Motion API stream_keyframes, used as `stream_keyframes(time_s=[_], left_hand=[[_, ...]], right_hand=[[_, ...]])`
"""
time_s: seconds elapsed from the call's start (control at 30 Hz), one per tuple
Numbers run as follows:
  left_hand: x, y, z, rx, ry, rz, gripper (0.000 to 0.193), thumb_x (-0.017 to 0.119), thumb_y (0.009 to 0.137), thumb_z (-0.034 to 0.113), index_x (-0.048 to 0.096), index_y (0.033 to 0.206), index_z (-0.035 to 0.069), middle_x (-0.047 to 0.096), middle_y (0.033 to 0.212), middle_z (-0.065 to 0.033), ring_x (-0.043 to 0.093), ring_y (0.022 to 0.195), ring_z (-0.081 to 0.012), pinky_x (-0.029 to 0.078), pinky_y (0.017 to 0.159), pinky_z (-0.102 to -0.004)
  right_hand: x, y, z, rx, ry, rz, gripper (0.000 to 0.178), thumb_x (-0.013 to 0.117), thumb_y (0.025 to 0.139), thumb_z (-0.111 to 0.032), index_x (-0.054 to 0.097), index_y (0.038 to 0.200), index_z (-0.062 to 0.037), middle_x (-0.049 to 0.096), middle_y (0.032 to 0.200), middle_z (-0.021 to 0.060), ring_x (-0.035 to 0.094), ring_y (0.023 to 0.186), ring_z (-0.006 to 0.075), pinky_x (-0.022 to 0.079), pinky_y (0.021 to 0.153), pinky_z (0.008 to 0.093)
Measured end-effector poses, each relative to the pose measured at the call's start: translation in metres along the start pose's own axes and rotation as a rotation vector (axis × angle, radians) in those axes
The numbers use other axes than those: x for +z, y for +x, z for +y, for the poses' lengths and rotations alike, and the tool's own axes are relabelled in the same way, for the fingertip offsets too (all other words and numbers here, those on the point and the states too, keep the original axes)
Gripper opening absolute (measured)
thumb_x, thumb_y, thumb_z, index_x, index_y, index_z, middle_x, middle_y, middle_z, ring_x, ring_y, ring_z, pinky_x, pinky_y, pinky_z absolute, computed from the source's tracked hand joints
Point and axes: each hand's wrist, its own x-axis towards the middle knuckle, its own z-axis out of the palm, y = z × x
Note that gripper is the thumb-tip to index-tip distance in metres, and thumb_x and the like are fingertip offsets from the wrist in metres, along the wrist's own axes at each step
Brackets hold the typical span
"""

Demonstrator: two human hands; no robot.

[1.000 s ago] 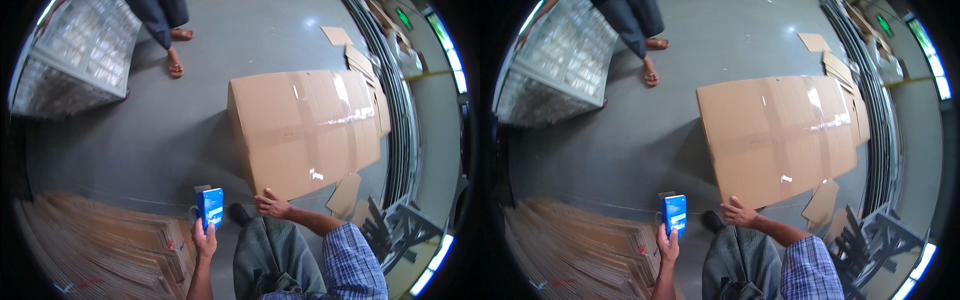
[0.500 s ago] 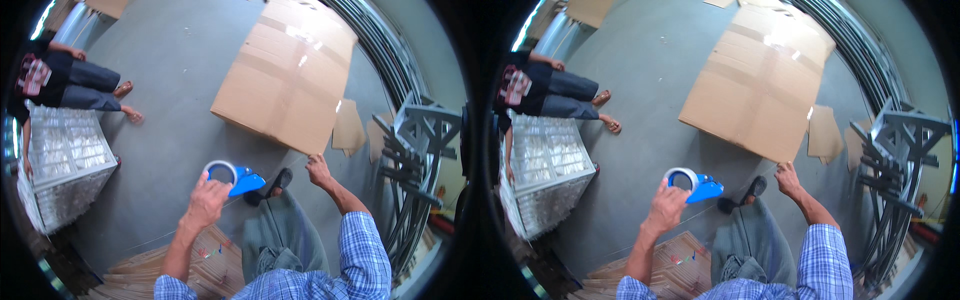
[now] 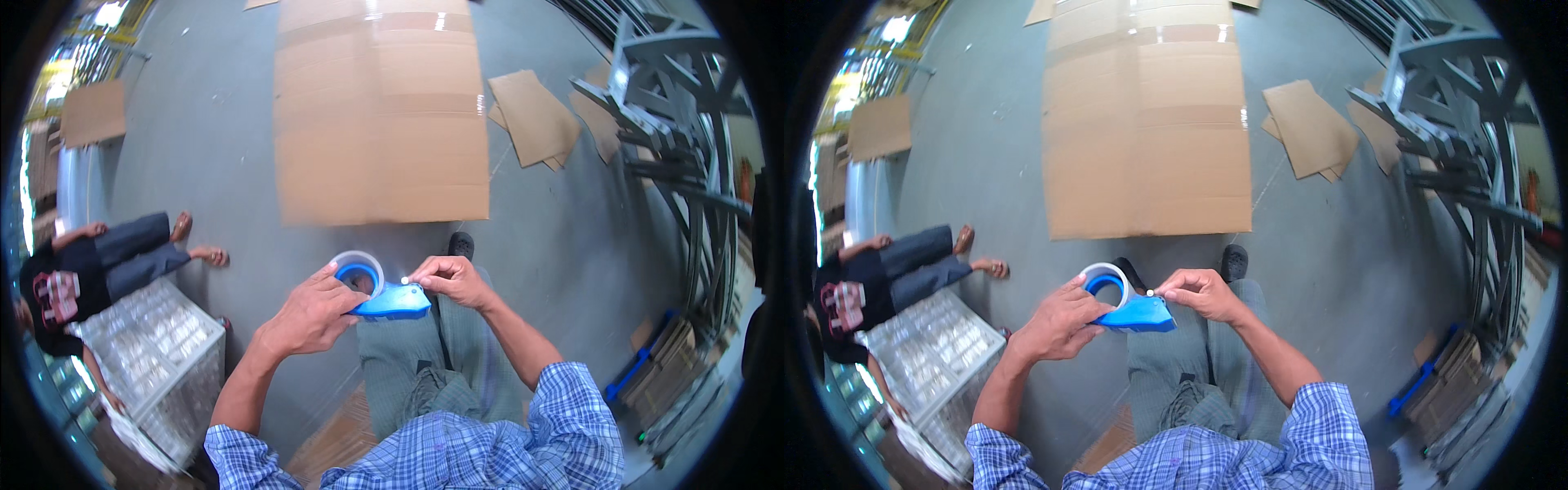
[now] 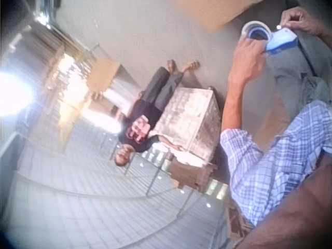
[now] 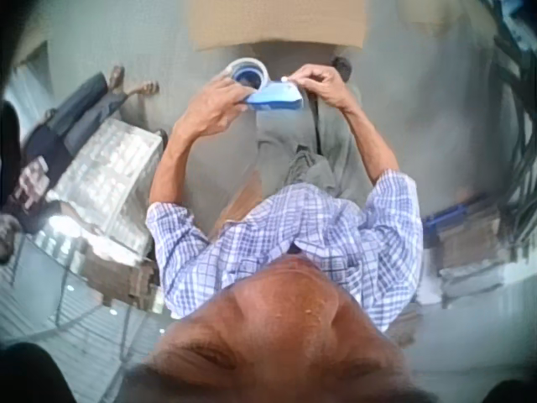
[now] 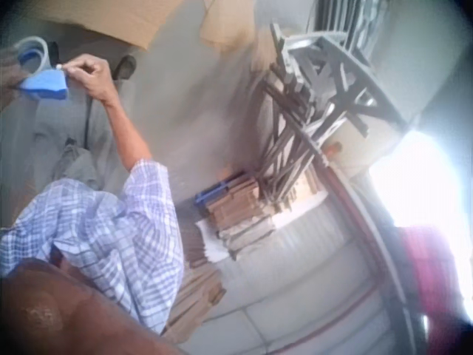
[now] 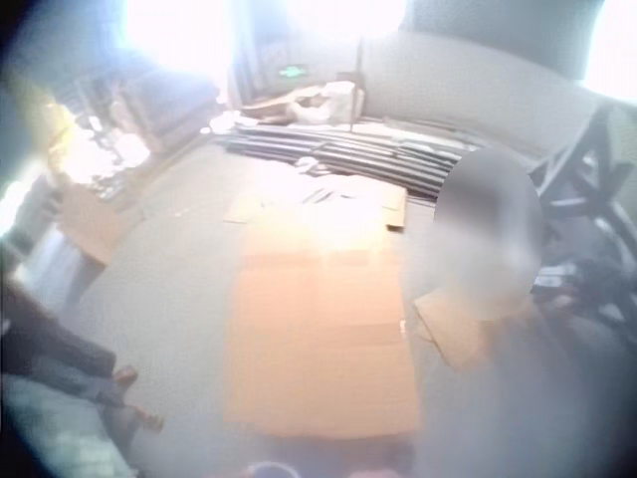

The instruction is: The person assembles a flat cardboard sheet into a box by folding the flaps and securing them with packing tape. They use a tape dispenser to apply tape along the seams and edges, then lift and reposition the box to complete the assembly.

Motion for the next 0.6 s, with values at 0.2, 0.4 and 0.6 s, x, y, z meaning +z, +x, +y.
stream_keyframes(time_s=[0.2,0.4,0.6], left_hand=[[0.019,0.067,-0.072,-0.099,0.027,-0.196,0.043,0.071,0.082,0.049,0.071,0.090,0.007,0.067,0.074,-0.0137,0.067,0.082,-0.0300,0.040,0.106,-0.0504],[0.009,0.071,-0.156,-0.313,0.001,-0.208,0.051,0.073,0.078,0.053,0.072,0.079,0.002,0.065,0.067,-0.0160,0.064,0.066,-0.0320,0.052,0.073,-0.0425],[0.024,0.096,-0.149,-0.434,0.005,-0.232,0.054,0.071,0.077,0.054,0.073,0.078,0.000,0.066,0.066,-0.0176,0.066,0.059,-0.0285,0.052,0.060,-0.0392]], right_hand=[[-0.057,-0.030,0.018,0.010,-0.035,0.672,0.013,0.065,0.096,-0.012,0.068,0.095,0.0011,0.072,0.087,0.0087,0.069,0.077,0.0142,0.058,0.072,0.0296],[-0.180,-0.048,0.021,0.137,-0.179,0.832,0.017,0.070,0.093,-0.018,0.068,0.096,-0.0016,0.069,0.088,0.0038,0.064,0.072,0.0095,0.056,0.070,0.0263],[-0.211,-0.026,0.051,0.117,-0.156,0.894,0.017,0.076,0.089,-0.019,0.069,0.093,-0.0032,0.068,0.083,0.0023,0.062,0.070,0.0085,0.055,0.066,0.0252]])
